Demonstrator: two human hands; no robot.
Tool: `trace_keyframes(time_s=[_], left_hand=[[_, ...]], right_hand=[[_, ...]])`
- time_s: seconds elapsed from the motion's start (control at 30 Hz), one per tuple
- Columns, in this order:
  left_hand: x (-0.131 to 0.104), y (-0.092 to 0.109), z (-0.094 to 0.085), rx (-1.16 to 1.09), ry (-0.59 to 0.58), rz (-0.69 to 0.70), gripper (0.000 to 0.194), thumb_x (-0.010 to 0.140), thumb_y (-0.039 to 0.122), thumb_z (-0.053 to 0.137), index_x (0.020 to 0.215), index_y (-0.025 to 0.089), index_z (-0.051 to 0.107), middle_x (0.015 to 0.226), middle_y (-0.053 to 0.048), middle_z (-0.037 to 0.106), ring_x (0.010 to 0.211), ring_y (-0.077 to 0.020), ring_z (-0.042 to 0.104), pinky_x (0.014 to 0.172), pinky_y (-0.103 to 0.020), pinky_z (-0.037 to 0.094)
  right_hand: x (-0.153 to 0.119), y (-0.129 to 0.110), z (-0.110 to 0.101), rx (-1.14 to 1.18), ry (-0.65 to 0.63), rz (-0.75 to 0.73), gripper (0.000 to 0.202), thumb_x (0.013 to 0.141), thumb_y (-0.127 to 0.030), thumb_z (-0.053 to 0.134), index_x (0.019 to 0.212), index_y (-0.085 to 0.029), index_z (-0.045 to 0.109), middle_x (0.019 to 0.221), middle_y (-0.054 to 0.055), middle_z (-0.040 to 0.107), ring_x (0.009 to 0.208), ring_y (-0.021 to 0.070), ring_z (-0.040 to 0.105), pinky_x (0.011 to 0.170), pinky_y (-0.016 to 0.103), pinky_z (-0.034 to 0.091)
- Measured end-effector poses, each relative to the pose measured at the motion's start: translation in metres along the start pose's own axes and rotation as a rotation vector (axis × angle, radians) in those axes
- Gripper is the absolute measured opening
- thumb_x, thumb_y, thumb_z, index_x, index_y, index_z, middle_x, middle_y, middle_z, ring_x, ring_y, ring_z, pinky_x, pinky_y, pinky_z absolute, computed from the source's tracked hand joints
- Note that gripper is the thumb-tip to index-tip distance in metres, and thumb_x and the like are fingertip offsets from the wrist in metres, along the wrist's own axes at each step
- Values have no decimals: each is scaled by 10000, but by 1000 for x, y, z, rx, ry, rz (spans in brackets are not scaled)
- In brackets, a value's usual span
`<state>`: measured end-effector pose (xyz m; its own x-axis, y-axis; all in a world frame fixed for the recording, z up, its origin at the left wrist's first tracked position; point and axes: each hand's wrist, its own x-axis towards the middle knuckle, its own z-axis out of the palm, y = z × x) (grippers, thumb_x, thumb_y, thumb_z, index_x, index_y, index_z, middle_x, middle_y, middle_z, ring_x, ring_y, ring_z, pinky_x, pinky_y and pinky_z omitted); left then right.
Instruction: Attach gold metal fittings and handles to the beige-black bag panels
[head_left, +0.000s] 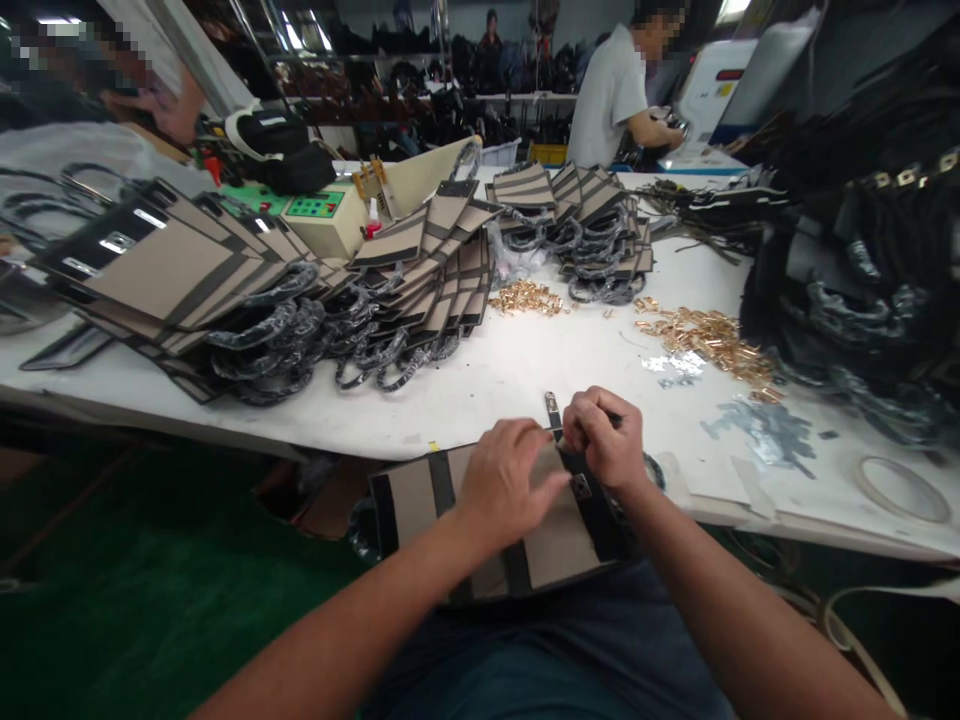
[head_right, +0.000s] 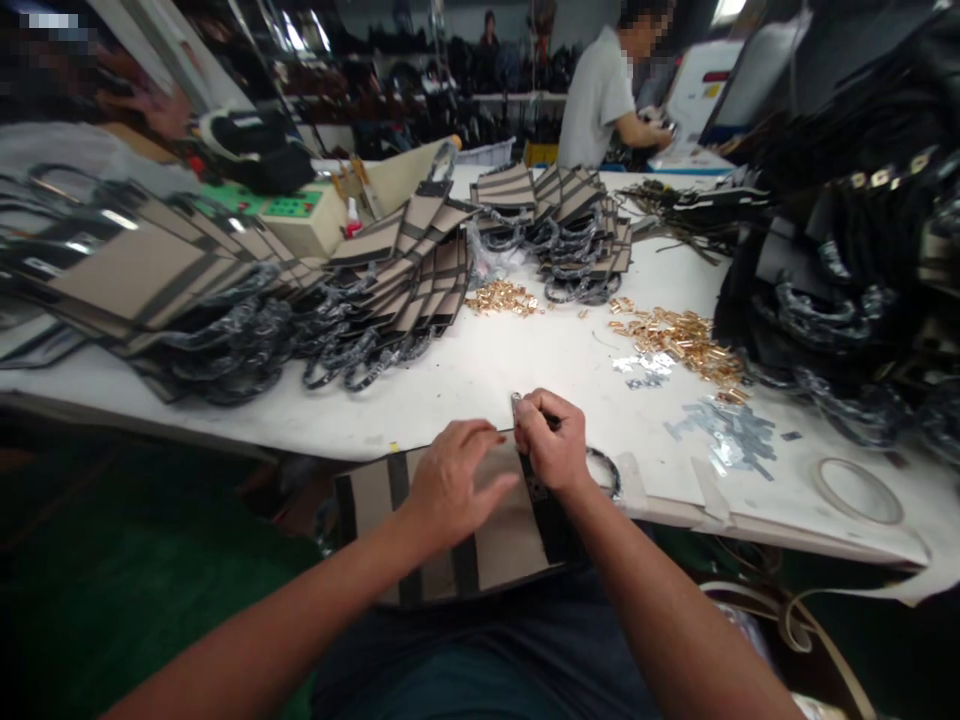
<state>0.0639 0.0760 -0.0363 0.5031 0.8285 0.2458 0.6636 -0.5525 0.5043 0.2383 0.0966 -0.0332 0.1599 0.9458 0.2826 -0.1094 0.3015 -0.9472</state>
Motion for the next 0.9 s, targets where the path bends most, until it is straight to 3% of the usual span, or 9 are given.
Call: trace_keyframes(time_s=[0.1,0.2,0.37,0.7,0.9], left_hand=[[-51,14,17,63,-109,173,873,811,704,782,1513,258,518,1593,-151,496,1480,-382,427,1274,-612,274],[-70,21,34,146,-238,187,1036,771,668,839,1615,281,379,1708,-167,332,1588,-398,264,1302,-648,174],[-60,27,38,170,-280,169,886,862,486,769,1619,255,369,1756,-151,220,1620,-366,199,1314,-630,135],[-50,33,25,179,-371,184,872,865,460,714,1618,201,360,1735,-154,284,1599,-370,229,1287,-664,157],[-47,32,22,170,-382,185,897,831,437,760,1610,209,378,1725,-173,297,1595,-369,237,1293,-639,160]], right_hand=[[3,-4,-1,68,29,22,403,959,-408,693,641,-234,518,481,-61,473,421,118,428,425,255,350],[4,-7,0,75,36,27,400,942,-408,713,636,-230,526,476,-59,479,414,117,444,408,243,354],[3,-6,0,82,23,22,409,935,-416,717,628,-229,522,482,-53,496,415,114,454,401,237,365],[5,-7,-1,76,32,21,395,943,-391,704,630,-227,530,498,-50,502,413,107,453,399,234,357],[-14,-13,-15,192,50,46,397,936,-381,737,635,-225,530,526,-54,480,415,110,451,412,250,386]])
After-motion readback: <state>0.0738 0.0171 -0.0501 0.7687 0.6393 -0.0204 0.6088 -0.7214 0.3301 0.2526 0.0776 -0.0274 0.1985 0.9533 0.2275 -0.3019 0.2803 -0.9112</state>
